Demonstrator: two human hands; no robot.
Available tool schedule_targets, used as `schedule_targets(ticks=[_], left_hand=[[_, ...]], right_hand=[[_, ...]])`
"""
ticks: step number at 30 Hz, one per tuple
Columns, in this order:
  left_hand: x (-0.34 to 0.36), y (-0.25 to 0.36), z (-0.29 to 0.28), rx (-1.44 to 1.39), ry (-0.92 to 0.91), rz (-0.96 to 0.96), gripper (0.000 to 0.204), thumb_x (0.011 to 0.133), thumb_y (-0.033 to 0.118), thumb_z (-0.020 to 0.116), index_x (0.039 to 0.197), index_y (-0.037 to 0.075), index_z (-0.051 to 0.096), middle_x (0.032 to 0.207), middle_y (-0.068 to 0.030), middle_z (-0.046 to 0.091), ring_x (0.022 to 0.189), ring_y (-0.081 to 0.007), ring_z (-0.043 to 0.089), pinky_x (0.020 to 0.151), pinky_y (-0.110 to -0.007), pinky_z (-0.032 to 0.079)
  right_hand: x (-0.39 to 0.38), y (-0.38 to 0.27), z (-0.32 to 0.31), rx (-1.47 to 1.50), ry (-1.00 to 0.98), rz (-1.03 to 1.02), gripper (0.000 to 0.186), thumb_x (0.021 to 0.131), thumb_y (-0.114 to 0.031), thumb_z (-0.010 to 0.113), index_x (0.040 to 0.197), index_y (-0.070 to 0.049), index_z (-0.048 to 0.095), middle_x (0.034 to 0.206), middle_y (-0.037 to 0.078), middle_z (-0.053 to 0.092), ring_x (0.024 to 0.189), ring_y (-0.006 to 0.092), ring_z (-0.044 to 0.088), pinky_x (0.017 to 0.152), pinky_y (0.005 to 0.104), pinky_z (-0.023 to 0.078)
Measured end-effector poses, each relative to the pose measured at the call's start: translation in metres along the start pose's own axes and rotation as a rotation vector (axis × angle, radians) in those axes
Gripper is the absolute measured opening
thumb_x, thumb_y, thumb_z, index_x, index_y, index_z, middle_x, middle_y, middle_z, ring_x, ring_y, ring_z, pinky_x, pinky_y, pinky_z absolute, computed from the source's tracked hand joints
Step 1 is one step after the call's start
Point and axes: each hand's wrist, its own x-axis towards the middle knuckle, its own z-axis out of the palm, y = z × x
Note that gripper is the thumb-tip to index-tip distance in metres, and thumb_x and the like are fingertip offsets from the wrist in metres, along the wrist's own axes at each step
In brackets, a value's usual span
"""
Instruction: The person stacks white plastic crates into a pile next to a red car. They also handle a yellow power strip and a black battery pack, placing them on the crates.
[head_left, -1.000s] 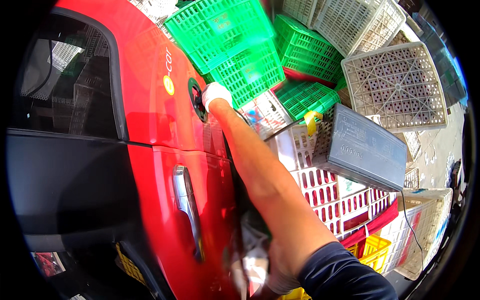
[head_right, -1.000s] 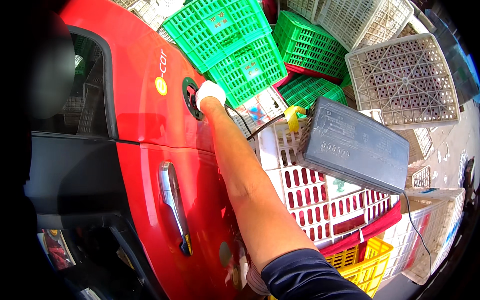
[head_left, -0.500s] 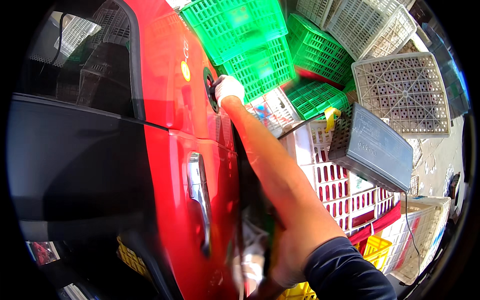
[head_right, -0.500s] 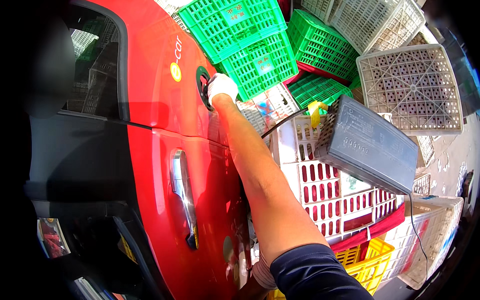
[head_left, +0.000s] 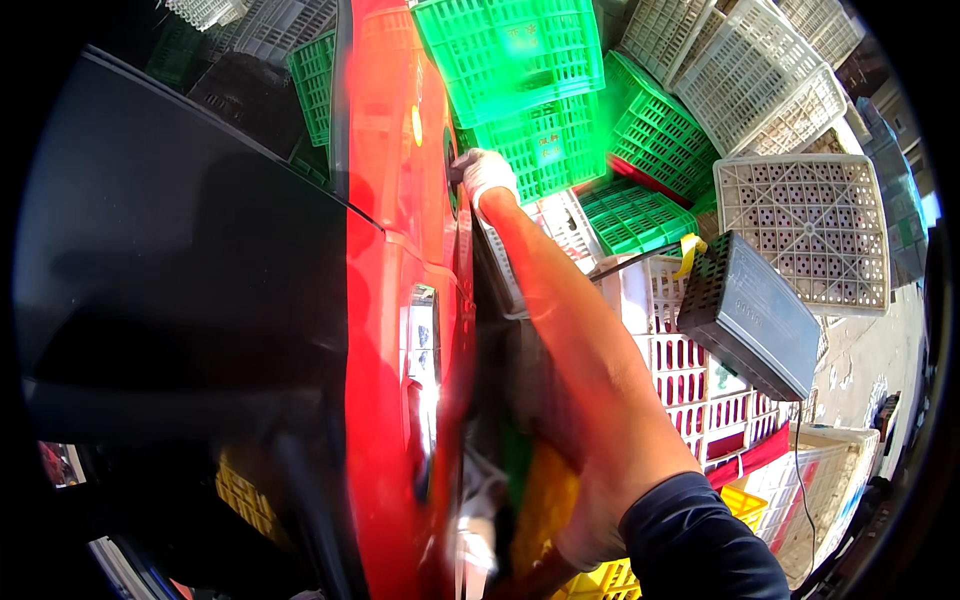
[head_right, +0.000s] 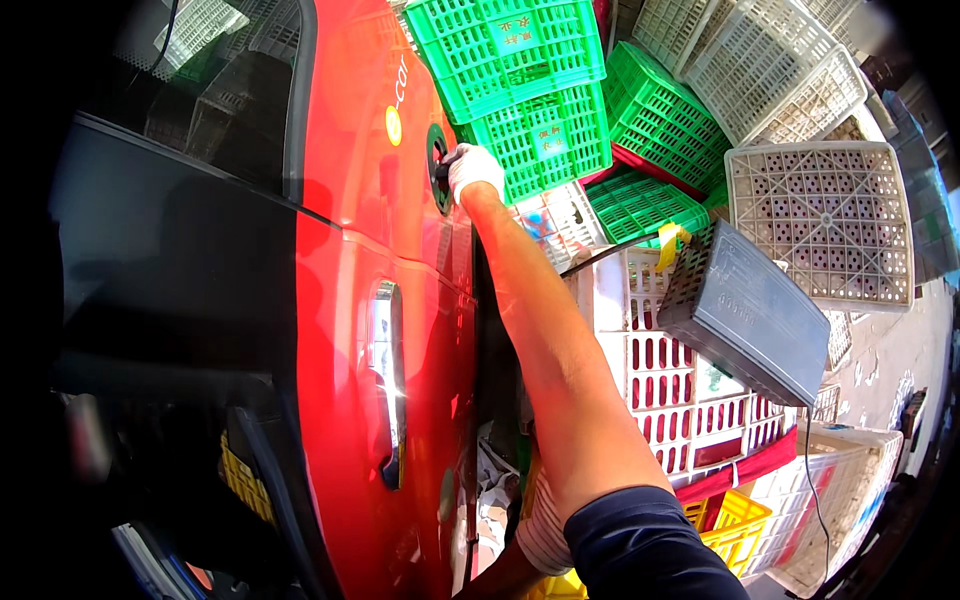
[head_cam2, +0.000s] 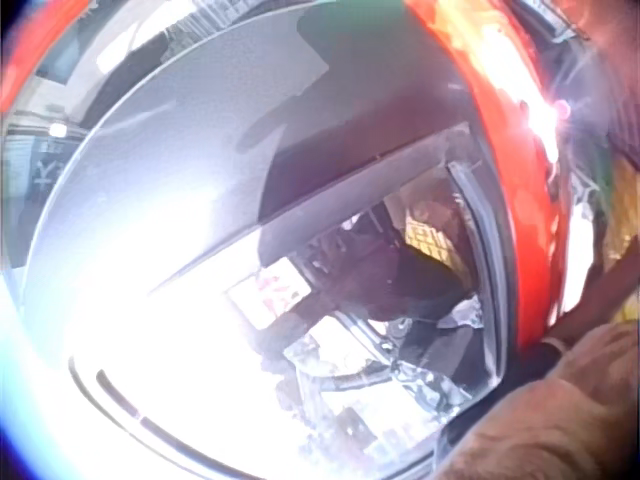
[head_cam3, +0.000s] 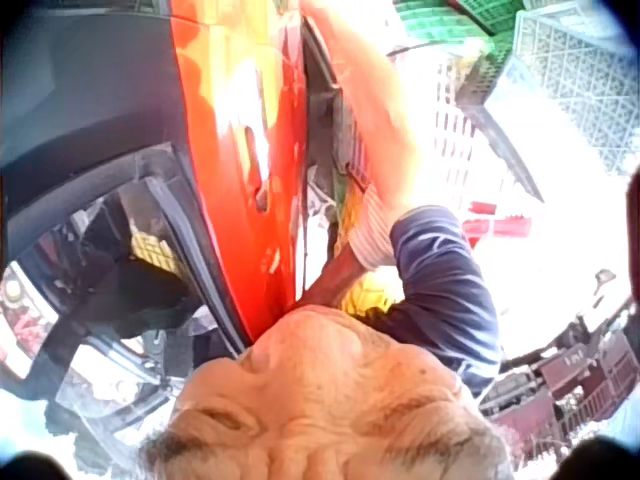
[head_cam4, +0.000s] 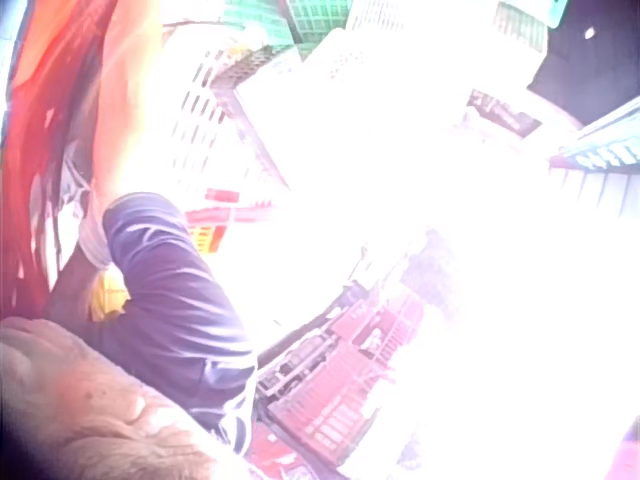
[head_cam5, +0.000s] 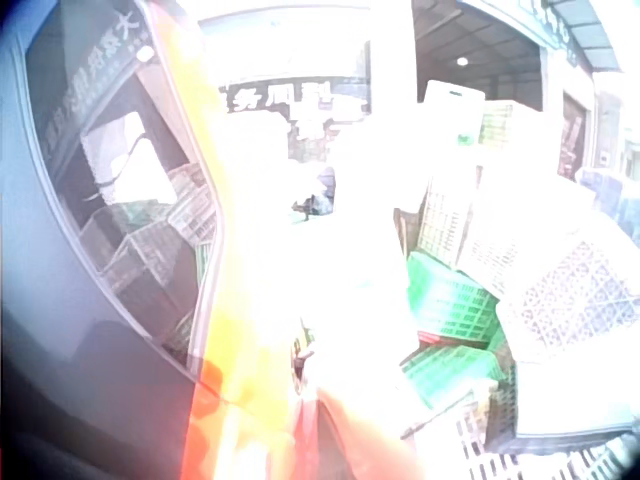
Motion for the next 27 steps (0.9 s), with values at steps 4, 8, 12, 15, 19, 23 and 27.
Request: schedule_targets(ticks=[4,8,12,15,19,23,27], left_hand=[[-0.001,-0.004,0.002,0.023,0.014,-0.006,0.053,0.091,0.012,0.063,0.138,0.004,0.04,0.132,-0.0122,0.055,0.112,-0.0199,0.057,0.096,-0.037,0.049],[-0.001,-0.008,0.0,0.024,0.035,0.029,0.052,0.092,0.011,0.062,0.138,0.004,0.039,0.132,-0.0119,0.054,0.113,-0.0197,0.057,0.096,-0.037,0.05],[-0.003,-0.004,0.004,0.069,0.015,0.053,0.052,0.093,0.009,0.062,0.139,0.004,0.039,0.133,-0.0115,0.054,0.113,-0.0195,0.057,0.096,-0.037,0.05],[-0.013,0.004,0.02,0.223,0.028,0.104,0.052,0.093,0.008,0.061,0.14,0.005,0.038,0.133,-0.0113,0.054,0.114,-0.0193,0.057,0.096,-0.036,0.05],[-0.027,0.011,0.036,0.808,0.146,0.238,0.046,0.09,0.013,0.067,0.132,0.003,0.05,0.125,-0.0103,0.06,0.11,-0.0157,0.058,0.095,-0.034,0.049],[-0.016,0.006,0.027,0.386,-0.055,0.291,0.048,0.087,0.015,0.07,0.129,0.003,0.05,0.12,-0.0109,0.062,0.104,-0.0186,0.061,0.09,-0.034,0.05],[-0.009,0.004,0.009,1.196,-0.169,0.676,0.039,0.079,0.021,0.074,0.11,0.002,0.061,0.106,-0.0122,0.067,0.093,-0.0244,0.065,0.081,-0.035,0.051]], right_hand=[[0.002,-0.003,-0.003,-0.283,-0.014,-0.016,0.023,0.081,-0.005,0.057,0.093,-0.011,0.074,0.097,0.016,0.071,0.094,0.0281,0.068,0.084,0.0339,0.051],[0.005,0.0,0.003,-0.168,-0.045,0.002,0.018,0.081,-0.003,0.058,0.091,-0.005,0.072,0.091,0.016,0.072,0.082,0.0249,0.07,0.075,0.0345,0.053],[0.01,0.015,0.01,-0.106,0.039,-0.053,0.022,0.08,0.003,0.052,0.091,-0.003,0.071,0.088,0.015,0.072,0.079,0.025,0.068,0.075,0.0337,0.052],[0.006,0.011,0.003,0.227,-0.084,0.096,0.026,0.079,0.005,0.05,0.091,-0.005,0.071,0.083,0.017,0.069,0.075,0.0246,0.063,0.075,0.0364,0.05],[-0.008,-0.027,-0.016,-0.317,-0.233,-0.079,0.03,0.088,-0.008,0.053,0.114,-0.01,0.067,0.108,0.018,0.068,0.099,0.0326,0.066,0.088,0.0368,0.049],[-0.038,-0.069,-0.038,-0.629,-0.11,-0.198,0.037,0.089,-0.013,0.048,0.122,-0.01,0.062,0.121,0.018,0.064,0.111,0.0356,0.061,0.094,0.0419,0.05],[-0.055,-0.102,-0.083,-0.614,-0.082,-0.193,0.03,0.09,-0.015,0.048,0.114,-0.009,0.065,0.116,0.017,0.066,0.107,0.036,0.063,0.091,0.0425,0.051]])
